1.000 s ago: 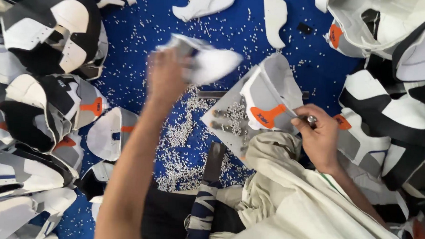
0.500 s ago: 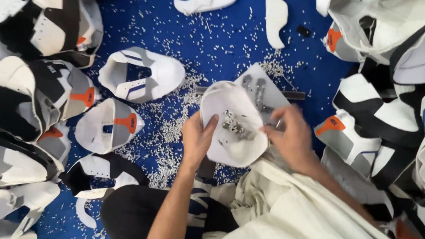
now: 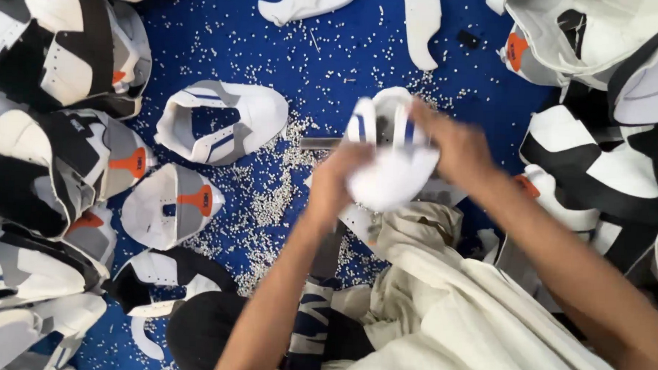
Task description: Punching decorative or functional holes into shoe upper components using a manual punch tool and a metal die.
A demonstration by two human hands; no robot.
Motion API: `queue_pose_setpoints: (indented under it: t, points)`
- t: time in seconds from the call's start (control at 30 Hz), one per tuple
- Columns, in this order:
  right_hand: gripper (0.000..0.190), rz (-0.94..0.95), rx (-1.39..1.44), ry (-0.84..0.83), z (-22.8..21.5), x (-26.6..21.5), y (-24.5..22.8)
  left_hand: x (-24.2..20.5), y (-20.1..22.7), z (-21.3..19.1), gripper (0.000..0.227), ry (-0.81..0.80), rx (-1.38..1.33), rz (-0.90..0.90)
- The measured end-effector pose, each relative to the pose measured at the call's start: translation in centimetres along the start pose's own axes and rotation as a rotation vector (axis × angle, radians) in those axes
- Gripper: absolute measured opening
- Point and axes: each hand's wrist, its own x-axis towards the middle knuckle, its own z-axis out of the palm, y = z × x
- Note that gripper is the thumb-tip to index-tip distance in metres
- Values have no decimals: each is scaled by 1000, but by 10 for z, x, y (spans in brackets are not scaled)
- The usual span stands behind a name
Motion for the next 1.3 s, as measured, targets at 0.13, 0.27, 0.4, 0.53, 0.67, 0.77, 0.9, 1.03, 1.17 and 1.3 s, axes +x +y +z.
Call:
queue_pose_setpoints:
  t: [0.13, 0.27, 0.4, 0.53, 0.67, 0.77, 0.9, 1.03, 1.17, 1.3]
  points:
    - [63, 200, -78, -256, -12, -48, -53, -43, 40, -4, 54, -60, 105, 35]
    - [65, 37, -95, -229, -13, -61, -76, -38, 55, -10, 51, -180, 201, 58]
    - [68, 125, -18, -332, 12, -77, -85, -60, 34, 5, 38, -316, 396, 43]
    - [65, 248, -23, -464, 10, -74, -78, -65, 34, 21, 36, -327, 433, 64]
    - [50, 210, 58, -412, 10, -71, -69, -91, 49, 54, 44, -334, 768, 120]
    - [40, 412, 166, -400, 15, -49, -55, -91, 54, 47, 45, -351, 809, 52]
    - [25, 639, 1000, -109, 32, -26, -22, -109, 98, -20, 55, -252, 435, -264]
    - [6, 540, 1037, -124, 32, 0, -31, -168, 107, -36, 88, -195, 636, -365]
    - [5, 556, 1191, -260, 69, -10, -10, -204, 89, -42, 106, -493, 469, -886]
    - [8, 518, 1070, -286, 65, -5, -16, -214, 88, -50, 90, -234, -11, -1075]
